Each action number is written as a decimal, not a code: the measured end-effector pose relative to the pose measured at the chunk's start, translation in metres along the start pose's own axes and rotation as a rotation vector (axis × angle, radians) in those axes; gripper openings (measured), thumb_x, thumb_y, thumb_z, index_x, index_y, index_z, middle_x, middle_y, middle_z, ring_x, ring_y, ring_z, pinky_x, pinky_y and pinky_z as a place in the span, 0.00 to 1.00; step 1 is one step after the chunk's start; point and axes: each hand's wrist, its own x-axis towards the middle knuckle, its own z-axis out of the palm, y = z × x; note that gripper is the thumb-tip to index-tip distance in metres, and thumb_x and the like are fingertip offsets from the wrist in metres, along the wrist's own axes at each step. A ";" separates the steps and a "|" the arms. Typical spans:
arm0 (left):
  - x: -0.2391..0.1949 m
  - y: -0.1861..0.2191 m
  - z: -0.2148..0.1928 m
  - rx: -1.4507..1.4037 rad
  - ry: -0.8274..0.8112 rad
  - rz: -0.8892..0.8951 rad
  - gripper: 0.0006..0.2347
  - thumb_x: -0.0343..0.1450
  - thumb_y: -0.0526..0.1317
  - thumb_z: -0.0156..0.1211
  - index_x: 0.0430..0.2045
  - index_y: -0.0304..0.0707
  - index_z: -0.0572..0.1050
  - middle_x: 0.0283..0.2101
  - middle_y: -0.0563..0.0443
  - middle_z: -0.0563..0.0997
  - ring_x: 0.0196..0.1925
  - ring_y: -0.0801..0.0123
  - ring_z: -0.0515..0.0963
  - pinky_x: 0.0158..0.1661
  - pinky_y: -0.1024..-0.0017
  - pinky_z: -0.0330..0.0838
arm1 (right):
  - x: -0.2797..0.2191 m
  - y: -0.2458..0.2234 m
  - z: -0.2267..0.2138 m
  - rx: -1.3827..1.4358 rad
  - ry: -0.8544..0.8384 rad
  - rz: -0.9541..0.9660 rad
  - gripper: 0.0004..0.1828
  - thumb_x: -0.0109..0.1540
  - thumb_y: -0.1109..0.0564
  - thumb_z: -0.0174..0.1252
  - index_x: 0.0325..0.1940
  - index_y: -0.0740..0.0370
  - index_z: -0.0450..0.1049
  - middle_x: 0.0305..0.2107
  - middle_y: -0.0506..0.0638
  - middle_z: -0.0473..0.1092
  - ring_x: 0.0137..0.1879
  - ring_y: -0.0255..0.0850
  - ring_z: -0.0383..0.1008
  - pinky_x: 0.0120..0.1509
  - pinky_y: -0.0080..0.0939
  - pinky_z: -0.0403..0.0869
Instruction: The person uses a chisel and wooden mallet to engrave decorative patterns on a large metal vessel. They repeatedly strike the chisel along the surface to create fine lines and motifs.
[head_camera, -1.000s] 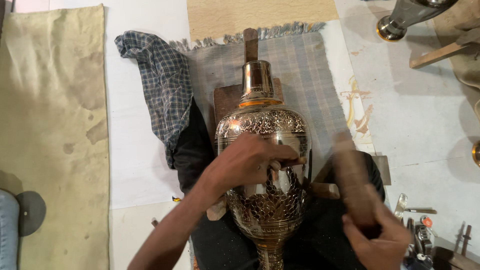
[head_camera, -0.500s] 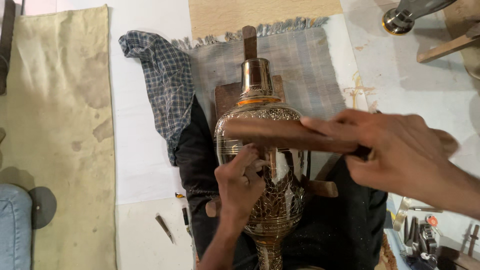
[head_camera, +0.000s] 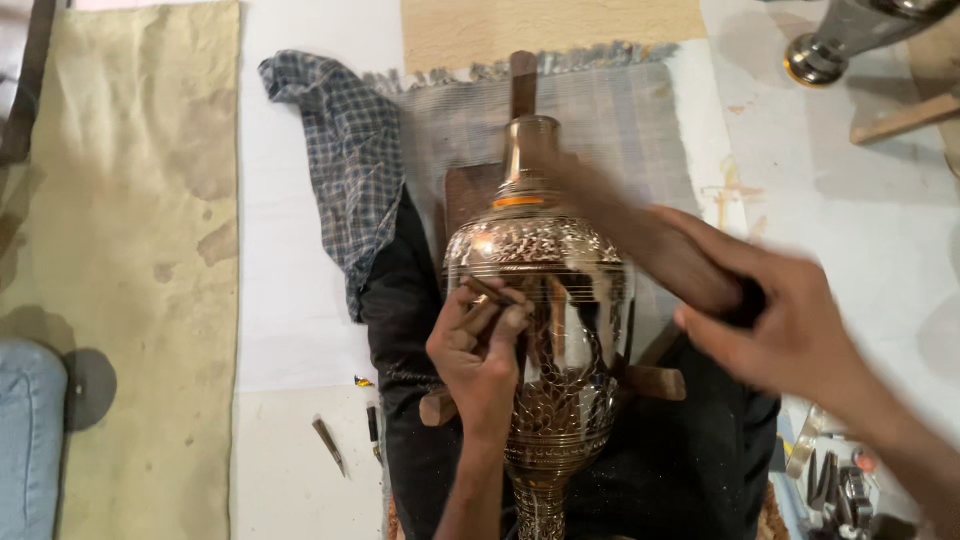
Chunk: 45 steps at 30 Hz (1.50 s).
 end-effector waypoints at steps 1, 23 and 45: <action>0.003 0.002 -0.004 0.013 -0.077 0.002 0.09 0.68 0.23 0.58 0.41 0.26 0.77 0.32 0.47 0.86 0.25 0.73 0.82 0.26 0.78 0.75 | -0.024 0.016 0.024 0.158 0.210 -0.126 0.45 0.52 0.61 0.66 0.74 0.66 0.61 0.50 0.61 0.73 0.47 0.41 0.79 0.52 0.45 0.78; 0.085 -0.025 0.004 0.654 -1.222 0.446 0.22 0.61 0.22 0.65 0.48 0.43 0.82 0.33 0.50 0.89 0.29 0.67 0.88 0.30 0.69 0.83 | -0.153 0.033 0.099 0.173 0.555 0.336 0.28 0.58 0.72 0.65 0.63 0.80 0.70 0.42 0.65 0.76 0.46 0.44 0.79 0.54 0.39 0.78; 0.104 -0.016 0.031 0.457 -1.557 0.395 0.18 0.58 0.24 0.68 0.39 0.42 0.83 0.34 0.53 0.87 0.37 0.72 0.88 0.36 0.73 0.85 | -0.141 0.009 0.143 0.228 0.675 0.328 0.27 0.61 0.67 0.62 0.64 0.73 0.69 0.36 0.55 0.73 0.38 0.37 0.75 0.46 0.32 0.76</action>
